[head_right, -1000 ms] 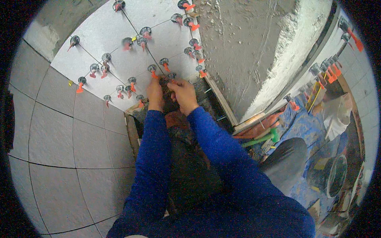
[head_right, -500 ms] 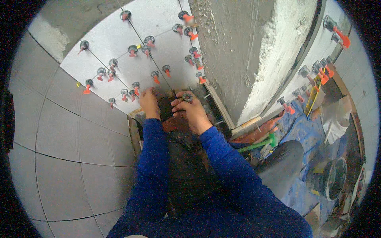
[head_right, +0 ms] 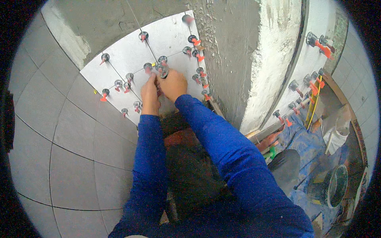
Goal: The person installs white ceramic tiles on a wall using tile leveling clips and spacers. They apply adhesive to the back of a tile with a notched trowel, press it into place, and secure it with clips and a rubber mallet.
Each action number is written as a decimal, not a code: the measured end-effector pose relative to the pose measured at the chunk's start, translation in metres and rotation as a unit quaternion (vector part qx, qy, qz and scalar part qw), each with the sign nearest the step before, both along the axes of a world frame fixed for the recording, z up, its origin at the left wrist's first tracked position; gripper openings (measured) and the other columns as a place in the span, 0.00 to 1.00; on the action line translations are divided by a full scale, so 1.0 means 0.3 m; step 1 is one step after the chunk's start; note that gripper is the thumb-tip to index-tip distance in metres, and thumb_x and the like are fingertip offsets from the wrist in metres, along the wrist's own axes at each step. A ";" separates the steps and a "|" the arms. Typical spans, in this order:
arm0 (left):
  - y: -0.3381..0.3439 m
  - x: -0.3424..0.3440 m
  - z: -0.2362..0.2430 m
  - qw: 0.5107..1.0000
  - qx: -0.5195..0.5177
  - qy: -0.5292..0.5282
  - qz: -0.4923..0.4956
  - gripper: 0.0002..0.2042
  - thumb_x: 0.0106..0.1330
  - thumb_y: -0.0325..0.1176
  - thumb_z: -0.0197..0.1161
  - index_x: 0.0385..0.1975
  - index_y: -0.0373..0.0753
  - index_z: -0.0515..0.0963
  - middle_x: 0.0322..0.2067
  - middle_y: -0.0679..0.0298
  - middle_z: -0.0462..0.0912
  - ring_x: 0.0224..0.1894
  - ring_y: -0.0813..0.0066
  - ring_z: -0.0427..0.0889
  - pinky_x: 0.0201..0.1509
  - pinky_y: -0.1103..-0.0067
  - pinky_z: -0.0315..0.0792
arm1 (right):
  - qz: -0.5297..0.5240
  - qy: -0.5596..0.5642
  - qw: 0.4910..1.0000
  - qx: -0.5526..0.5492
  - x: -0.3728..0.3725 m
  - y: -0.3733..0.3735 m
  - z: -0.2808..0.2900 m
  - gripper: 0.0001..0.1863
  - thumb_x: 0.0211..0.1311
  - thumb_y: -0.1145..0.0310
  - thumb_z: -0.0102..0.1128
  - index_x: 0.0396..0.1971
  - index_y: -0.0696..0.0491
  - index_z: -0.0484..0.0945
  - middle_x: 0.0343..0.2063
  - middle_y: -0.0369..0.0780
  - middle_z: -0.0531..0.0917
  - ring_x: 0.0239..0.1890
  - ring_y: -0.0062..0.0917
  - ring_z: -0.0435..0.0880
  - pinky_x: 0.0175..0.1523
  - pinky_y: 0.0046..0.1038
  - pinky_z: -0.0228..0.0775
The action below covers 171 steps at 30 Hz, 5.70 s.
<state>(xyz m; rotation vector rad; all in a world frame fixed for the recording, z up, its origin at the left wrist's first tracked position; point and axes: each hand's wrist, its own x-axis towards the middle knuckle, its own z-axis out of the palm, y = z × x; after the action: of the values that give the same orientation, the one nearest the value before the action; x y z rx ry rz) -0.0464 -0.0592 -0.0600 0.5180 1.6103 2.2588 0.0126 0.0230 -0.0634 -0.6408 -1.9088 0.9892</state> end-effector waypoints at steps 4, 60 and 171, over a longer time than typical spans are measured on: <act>0.062 -0.052 0.044 0.997 -0.031 0.069 0.017 0.21 0.67 0.46 0.69 0.33 0.28 0.84 0.31 0.61 0.85 0.29 0.77 0.80 0.30 0.76 0.70 | 0.005 -0.012 1.000 0.029 -0.006 0.006 0.017 0.21 0.61 0.51 0.64 0.33 0.58 0.86 0.30 0.54 0.86 0.36 0.55 0.85 0.44 0.52 0.76; 0.089 -0.075 -0.020 0.990 0.116 -0.075 -0.034 0.11 0.69 0.39 0.68 0.36 0.36 0.84 0.24 0.68 0.80 0.23 0.81 0.73 0.25 0.79 0.63 | 0.049 0.120 0.992 -0.008 -0.033 0.013 -0.021 0.16 0.62 0.60 0.66 0.31 0.60 0.85 0.26 0.55 0.85 0.33 0.53 0.86 0.39 0.49 0.75; 0.063 -0.028 0.042 0.995 -0.019 -0.088 -0.044 0.12 0.72 0.40 0.57 0.35 0.38 0.79 0.30 0.63 0.84 0.30 0.73 0.83 0.33 0.77 0.79 | 0.029 -0.011 0.983 -0.179 1.117 -0.131 -0.677 0.05 0.66 0.72 0.66 0.35 0.59 0.83 0.25 0.40 0.84 0.28 0.20 0.82 0.37 0.24 0.74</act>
<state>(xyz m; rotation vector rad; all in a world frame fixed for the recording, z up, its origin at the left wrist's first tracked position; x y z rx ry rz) -0.0549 -0.0403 -0.0474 0.3608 1.5092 2.1399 0.3477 -0.0164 -0.2665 -0.8066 -1.7903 1.3864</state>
